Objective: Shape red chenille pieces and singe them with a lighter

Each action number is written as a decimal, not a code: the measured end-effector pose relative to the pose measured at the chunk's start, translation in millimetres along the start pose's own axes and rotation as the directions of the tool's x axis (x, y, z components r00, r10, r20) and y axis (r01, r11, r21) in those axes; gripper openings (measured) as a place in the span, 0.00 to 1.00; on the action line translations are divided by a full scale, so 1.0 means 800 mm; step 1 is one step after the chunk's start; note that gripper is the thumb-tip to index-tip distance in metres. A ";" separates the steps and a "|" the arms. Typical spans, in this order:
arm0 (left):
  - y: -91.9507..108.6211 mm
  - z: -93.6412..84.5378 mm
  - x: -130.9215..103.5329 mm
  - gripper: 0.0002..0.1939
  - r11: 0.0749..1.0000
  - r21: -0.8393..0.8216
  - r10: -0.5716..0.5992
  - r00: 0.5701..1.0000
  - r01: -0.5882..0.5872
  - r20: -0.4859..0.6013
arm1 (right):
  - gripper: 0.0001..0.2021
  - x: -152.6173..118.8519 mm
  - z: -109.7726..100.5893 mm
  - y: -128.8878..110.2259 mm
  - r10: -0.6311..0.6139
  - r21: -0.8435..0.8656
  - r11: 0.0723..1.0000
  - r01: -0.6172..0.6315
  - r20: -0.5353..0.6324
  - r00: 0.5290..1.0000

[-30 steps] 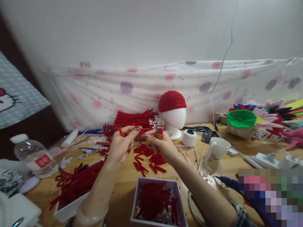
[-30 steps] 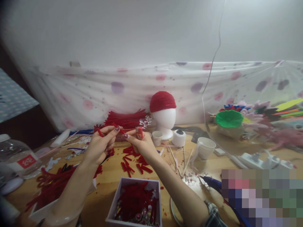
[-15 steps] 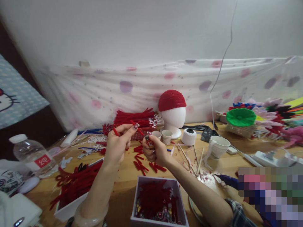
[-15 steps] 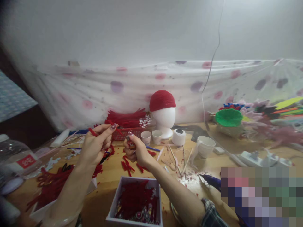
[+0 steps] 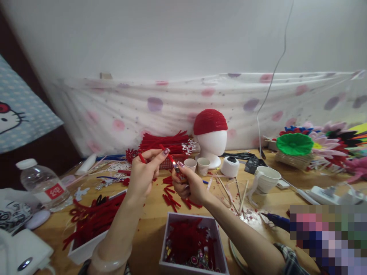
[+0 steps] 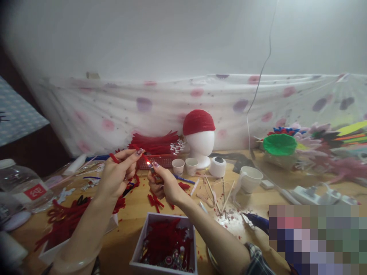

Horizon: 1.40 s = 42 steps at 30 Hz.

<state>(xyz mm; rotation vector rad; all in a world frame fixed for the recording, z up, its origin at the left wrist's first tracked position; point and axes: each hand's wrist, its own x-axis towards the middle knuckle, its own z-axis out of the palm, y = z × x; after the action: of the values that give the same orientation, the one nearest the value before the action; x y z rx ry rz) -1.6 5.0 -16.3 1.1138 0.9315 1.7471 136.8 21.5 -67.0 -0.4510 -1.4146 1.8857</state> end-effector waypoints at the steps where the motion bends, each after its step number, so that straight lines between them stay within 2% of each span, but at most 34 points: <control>1: 0.001 0.000 0.000 0.18 1.000 -0.005 0.000 1.000 0.000 0.000 | 0.26 0.000 -0.001 -0.001 -0.003 -0.001 1.000 0.003 -0.004 1.000; 14: 0.003 0.002 -0.001 0.18 1.000 -0.004 -0.019 1.000 0.019 0.000 | 0.27 -0.001 0.002 -0.007 0.014 0.044 0.999 -0.015 0.007 1.000; 16: 0.000 0.000 0.001 0.16 1.000 0.022 0.022 1.000 -0.021 -0.016 | 0.29 -0.001 0.000 -0.013 -0.018 0.066 0.998 0.021 -0.044 0.999; 18: -0.003 -0.003 0.003 0.13 0.979 0.130 0.160 0.987 -0.155 -0.032 | 0.30 -0.002 -0.001 -0.021 -0.071 0.067 0.994 0.081 -0.131 0.989; 19: -0.005 -0.005 0.003 0.10 0.938 0.223 0.278 0.960 -0.265 -0.025 | 0.30 -0.003 -0.002 -0.024 -0.102 0.054 0.992 0.113 -0.175 0.979; 20: -0.007 -0.007 0.002 0.07 0.857 0.328 0.417 0.909 -0.398 0.014 | 0.29 -0.004 -0.001 -0.028 -0.134 0.034 0.989 0.145 -0.217 0.967; 21: -0.009 -0.009 0.001 0.04 0.731 0.421 0.555 0.827 -0.537 0.091 | 0.28 -0.005 0.000 -0.031 -0.167 0.010 0.985 0.175 -0.250 0.954; 23: -0.011 -0.013 -0.002 0.06 0.410 0.506 0.736 0.603 -0.759 0.308 | 0.26 -0.008 0.002 -0.034 -0.221 -0.026 0.974 0.223 -0.289 0.931; 24: -0.012 -0.014 -0.003 0.07 0.263 0.500 0.770 0.492 -0.825 0.406 | 0.25 -0.010 0.004 -0.034 -0.245 -0.035 0.969 0.246 -0.297 0.923; 25: -0.012 -0.015 -0.004 0.08 0.150 0.483 0.781 0.403 -0.863 0.478 | 0.24 -0.011 0.005 -0.034 -0.267 -0.044 0.963 0.266 -0.299 0.916; 26: -0.012 -0.015 -0.005 0.09 0.072 0.470 0.782 0.343 -0.880 0.521 | 0.23 -0.012 0.005 -0.033 -0.286 -0.057 0.958 0.282 -0.295 0.912; 27: -0.012 -0.015 -0.006 0.09 0.025 0.467 0.783 0.307 -0.884 0.541 | 0.22 -0.013 0.005 -0.033 -0.306 -0.074 0.952 0.297 -0.285 0.909; 29: -0.013 -0.016 -0.007 0.10 -0.001 0.465 0.790 0.284 -0.885 0.543 | 0.19 -0.013 0.004 -0.031 -0.336 -0.112 0.941 0.318 -0.251 0.908; 31: -0.014 -0.017 -0.008 0.10 0.050 0.472 0.785 0.327 -0.880 0.526 | 0.17 -0.014 0.003 -0.029 -0.347 -0.136 0.936 0.324 -0.214 0.913; 32: -0.015 -0.017 -0.009 0.10 0.100 0.484 0.770 0.375 -0.870 0.516 | 0.17 -0.014 0.003 -0.029 -0.350 -0.145 0.934 0.325 -0.202 0.915; 35: -0.017 -0.015 -0.012 0.10 0.294 0.541 0.699 0.563 -0.788 0.441 | 0.16 -0.014 0.001 -0.030 -0.360 -0.202 0.925 0.321 -0.196 0.912; 38: -0.013 -0.008 -0.016 0.09 0.520 0.580 0.663 0.724 -0.628 0.189 | 0.16 -0.013 -0.001 -0.032 -0.374 -0.272 0.911 0.309 -0.230 0.898; 40: -0.006 -0.004 -0.016 0.08 0.700 0.531 0.537 0.842 -0.478 0.051 | 0.17 -0.013 -0.002 -0.033 -0.379 -0.313 0.902 0.296 -0.252 0.890; 41: -0.002 -0.003 -0.015 0.07 0.792 0.474 0.409 0.911 -0.385 0.056 | 0.17 -0.013 -0.002 -0.034 -0.381 -0.333 0.898 0.289 -0.254 0.889; 42: 0.002 -0.003 -0.013 0.09 0.868 0.411 0.266 0.960 -0.278 0.087 | 0.17 -0.014 -0.002 -0.036 -0.382 -0.353 0.892 0.284 -0.249 0.890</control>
<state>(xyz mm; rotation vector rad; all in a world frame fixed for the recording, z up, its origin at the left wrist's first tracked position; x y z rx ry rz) -1.4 -5.7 -19.2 1.6110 1.2190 1.7916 154.9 18.4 -42.6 -0.5825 -1.4635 1.2556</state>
